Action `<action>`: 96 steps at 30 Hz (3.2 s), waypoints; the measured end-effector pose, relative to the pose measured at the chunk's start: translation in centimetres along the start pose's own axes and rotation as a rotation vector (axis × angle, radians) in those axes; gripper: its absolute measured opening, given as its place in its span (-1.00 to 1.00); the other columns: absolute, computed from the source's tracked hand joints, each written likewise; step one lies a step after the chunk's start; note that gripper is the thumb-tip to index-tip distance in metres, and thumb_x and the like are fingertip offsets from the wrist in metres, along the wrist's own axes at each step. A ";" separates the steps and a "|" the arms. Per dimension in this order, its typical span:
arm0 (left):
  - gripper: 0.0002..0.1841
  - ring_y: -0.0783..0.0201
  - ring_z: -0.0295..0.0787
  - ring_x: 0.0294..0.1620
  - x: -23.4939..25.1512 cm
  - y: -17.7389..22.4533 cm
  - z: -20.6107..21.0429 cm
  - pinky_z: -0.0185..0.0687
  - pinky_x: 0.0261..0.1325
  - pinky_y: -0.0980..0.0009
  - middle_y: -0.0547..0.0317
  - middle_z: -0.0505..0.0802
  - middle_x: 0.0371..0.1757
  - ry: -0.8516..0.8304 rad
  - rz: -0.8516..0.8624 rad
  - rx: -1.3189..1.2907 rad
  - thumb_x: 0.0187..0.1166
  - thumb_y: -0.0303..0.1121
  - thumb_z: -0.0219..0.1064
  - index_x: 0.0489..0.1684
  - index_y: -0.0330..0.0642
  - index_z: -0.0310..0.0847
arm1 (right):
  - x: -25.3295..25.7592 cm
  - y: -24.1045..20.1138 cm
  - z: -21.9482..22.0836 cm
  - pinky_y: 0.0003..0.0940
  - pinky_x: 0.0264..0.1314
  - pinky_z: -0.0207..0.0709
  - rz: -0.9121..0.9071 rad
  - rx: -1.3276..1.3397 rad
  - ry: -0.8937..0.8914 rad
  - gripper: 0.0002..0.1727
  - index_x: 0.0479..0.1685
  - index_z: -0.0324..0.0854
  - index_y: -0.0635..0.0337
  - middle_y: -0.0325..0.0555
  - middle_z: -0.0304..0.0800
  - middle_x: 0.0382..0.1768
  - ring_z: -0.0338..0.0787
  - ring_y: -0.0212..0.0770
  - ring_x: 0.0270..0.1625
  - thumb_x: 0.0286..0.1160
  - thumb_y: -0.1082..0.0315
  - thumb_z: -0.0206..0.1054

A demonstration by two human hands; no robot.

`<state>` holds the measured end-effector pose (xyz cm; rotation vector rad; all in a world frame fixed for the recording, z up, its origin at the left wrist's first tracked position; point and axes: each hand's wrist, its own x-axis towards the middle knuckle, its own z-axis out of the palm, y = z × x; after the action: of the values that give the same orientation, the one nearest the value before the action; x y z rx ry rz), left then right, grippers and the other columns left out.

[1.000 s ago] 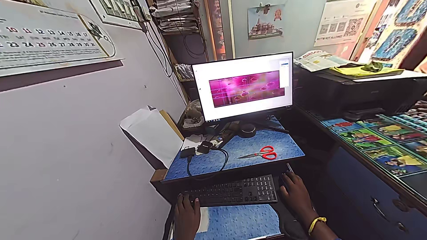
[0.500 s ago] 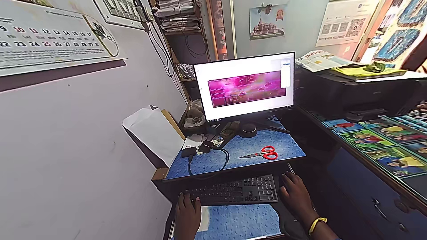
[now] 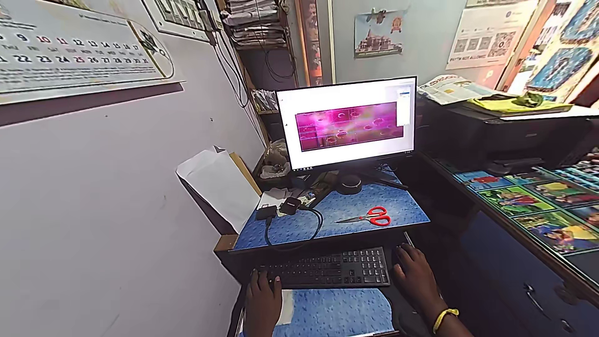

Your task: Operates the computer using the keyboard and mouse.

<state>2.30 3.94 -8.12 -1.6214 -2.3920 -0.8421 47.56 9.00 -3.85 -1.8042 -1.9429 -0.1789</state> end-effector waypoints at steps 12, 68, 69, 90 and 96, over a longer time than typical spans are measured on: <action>-0.28 -0.38 0.46 0.59 0.0 0.0 0.0 0.36 0.59 -0.20 -0.42 0.44 0.67 0.013 0.024 0.001 0.67 0.11 -0.07 0.45 -0.40 0.54 | -0.5 -0.2 -0.8 0.12 0.75 0.19 -0.197 0.015 0.067 -0.19 0.48 0.64 -0.29 -0.31 0.61 0.57 0.45 -0.14 0.70 0.36 -0.54 0.11; -0.27 -0.35 0.49 0.59 -0.2 0.0 0.0 0.46 0.51 -0.19 -0.35 0.45 0.69 0.016 0.005 0.034 0.67 0.18 -0.09 0.46 -0.29 0.58 | -0.4 0.1 0.1 0.05 0.60 0.48 -0.096 0.060 -0.001 -0.48 0.38 0.74 -0.01 0.08 0.61 0.55 0.57 0.08 0.62 0.43 0.06 0.26; -0.28 -0.35 0.49 0.59 -0.2 0.0 0.0 0.46 0.50 -0.20 -0.35 0.44 0.69 0.012 0.002 0.035 0.67 0.17 -0.10 0.45 -0.29 0.58 | -0.3 0.0 0.1 0.04 0.59 0.49 -0.090 0.057 -0.004 -0.48 0.37 0.74 -0.02 0.07 0.60 0.55 0.57 0.07 0.62 0.43 0.06 0.26; -0.31 -0.42 0.36 0.66 0.0 0.7 -1.6 0.31 0.63 -0.21 -0.45 0.36 0.72 -0.099 -0.017 -0.027 0.71 0.08 0.02 0.54 -0.39 0.46 | -0.2 -0.9 -0.7 0.01 0.65 0.42 0.030 0.035 -0.026 -0.46 0.44 0.70 -0.06 -0.03 0.58 0.58 0.52 0.00 0.66 0.49 0.03 0.17; -0.21 -0.32 0.30 0.73 0.2 -0.3 0.0 0.23 0.71 -0.16 -0.37 0.41 0.71 -0.111 -0.022 0.071 0.73 0.23 -0.17 0.60 -0.29 0.43 | -0.2 0.1 0.5 0.06 0.59 0.47 0.054 0.026 0.013 -0.44 0.39 0.74 0.00 0.02 0.60 0.56 0.55 0.10 0.61 0.45 0.01 0.17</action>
<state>1.95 4.06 -8.17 -1.6598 -2.4874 -0.6792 47.53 9.03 -4.35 -1.8318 -1.8769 -0.1468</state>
